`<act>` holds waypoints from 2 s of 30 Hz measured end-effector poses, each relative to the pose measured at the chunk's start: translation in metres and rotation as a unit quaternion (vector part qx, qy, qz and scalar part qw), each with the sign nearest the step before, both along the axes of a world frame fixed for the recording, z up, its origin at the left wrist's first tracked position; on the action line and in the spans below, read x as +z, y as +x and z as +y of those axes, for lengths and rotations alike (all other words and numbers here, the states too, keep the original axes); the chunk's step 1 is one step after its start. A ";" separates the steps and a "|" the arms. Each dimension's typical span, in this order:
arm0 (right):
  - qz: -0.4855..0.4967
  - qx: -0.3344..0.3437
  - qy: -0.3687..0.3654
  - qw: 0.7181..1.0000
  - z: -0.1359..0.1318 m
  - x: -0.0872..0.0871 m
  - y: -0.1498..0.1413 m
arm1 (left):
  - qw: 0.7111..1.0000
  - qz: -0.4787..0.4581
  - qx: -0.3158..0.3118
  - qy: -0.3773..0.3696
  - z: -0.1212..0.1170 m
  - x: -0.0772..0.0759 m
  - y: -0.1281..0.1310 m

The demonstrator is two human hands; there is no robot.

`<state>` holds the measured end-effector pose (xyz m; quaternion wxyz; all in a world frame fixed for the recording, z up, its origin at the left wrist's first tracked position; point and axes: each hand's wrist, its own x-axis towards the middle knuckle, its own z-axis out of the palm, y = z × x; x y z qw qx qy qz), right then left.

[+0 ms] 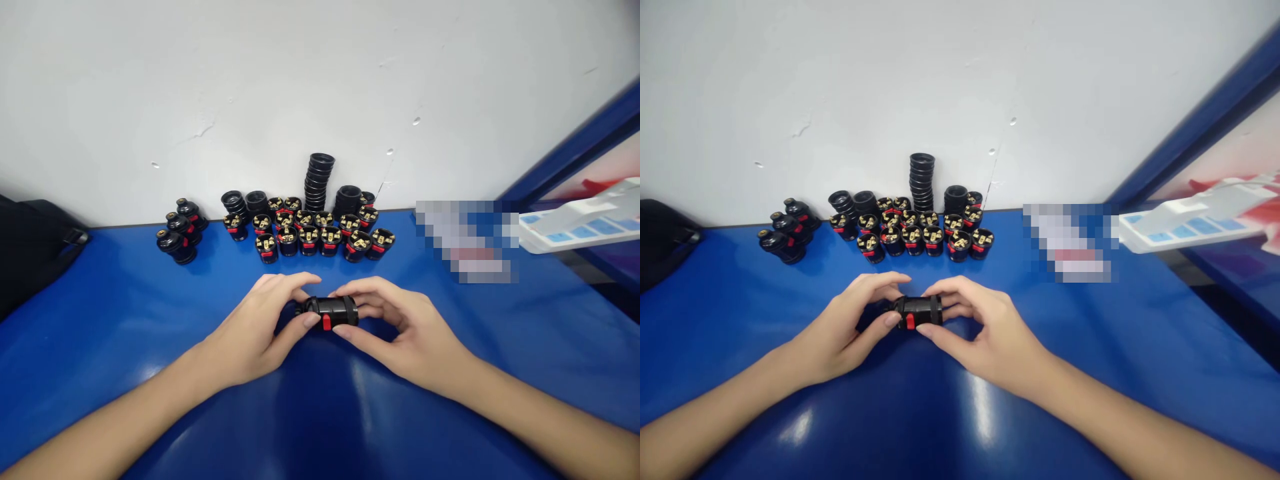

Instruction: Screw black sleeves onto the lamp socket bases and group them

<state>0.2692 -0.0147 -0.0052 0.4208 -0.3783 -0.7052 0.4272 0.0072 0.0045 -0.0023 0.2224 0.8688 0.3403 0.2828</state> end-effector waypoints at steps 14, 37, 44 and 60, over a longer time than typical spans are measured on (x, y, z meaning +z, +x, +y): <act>-0.005 0.000 -0.001 1.000 0.000 0.000 0.001 | 1.000 -0.012 -0.007 0.012 0.000 -0.001 0.000; -0.002 -0.004 -0.011 1.000 0.001 0.000 0.000 | 1.000 -0.026 0.004 0.001 -0.004 -0.004 0.000; 0.001 -0.007 -0.018 1.000 0.002 0.000 0.001 | 0.997 -0.057 -0.023 0.041 -0.001 -0.005 0.002; 0.000 -0.003 -0.024 1.000 -0.001 0.001 0.001 | 0.999 -0.040 -0.006 0.016 -0.002 -0.005 0.003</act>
